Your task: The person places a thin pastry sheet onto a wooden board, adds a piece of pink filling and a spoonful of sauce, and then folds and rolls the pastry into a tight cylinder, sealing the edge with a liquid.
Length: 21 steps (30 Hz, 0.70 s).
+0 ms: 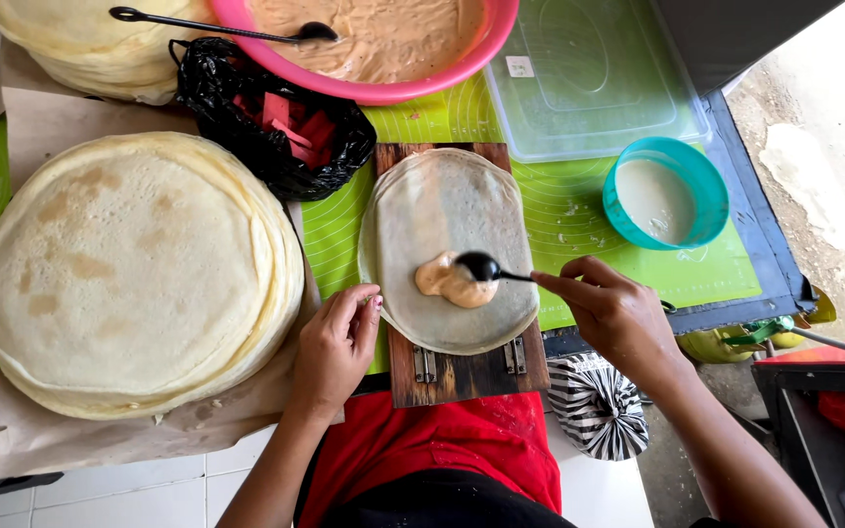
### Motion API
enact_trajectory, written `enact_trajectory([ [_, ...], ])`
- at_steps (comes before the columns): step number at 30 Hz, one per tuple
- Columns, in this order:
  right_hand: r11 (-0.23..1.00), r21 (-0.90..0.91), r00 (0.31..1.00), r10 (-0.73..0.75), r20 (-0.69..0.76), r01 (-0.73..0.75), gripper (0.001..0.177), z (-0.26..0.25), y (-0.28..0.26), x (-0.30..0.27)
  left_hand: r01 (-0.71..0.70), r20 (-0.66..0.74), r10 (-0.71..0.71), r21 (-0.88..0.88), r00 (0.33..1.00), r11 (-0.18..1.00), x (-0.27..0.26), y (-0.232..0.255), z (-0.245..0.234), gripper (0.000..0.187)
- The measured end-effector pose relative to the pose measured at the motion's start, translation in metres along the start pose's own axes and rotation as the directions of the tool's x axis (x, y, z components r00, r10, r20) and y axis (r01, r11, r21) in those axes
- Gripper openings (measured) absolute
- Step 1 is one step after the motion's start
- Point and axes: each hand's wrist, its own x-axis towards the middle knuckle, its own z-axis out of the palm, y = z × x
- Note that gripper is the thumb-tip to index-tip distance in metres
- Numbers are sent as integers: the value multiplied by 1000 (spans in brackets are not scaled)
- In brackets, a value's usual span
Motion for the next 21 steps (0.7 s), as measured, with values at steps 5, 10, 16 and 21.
enact_trajectory([
  [5,998,30,991,-48,-127,52,31,-4,-2,-16,21,0,-21,-15,1000,1000,0,3,-1,11],
  [10,997,-25,982,-77,-175,73,35,14,9,-34,36,-19,-36,-6,999,999,-2,1,1,10],
  [16,993,96,973,-44,-225,67,30,13,2,-39,-60,99,62,-20,993,998,-5,-6,-4,13],
  [21,998,37,982,-52,-180,60,34,16,1,-34,-56,81,59,-36,995,998,-4,-6,-5,13],
])
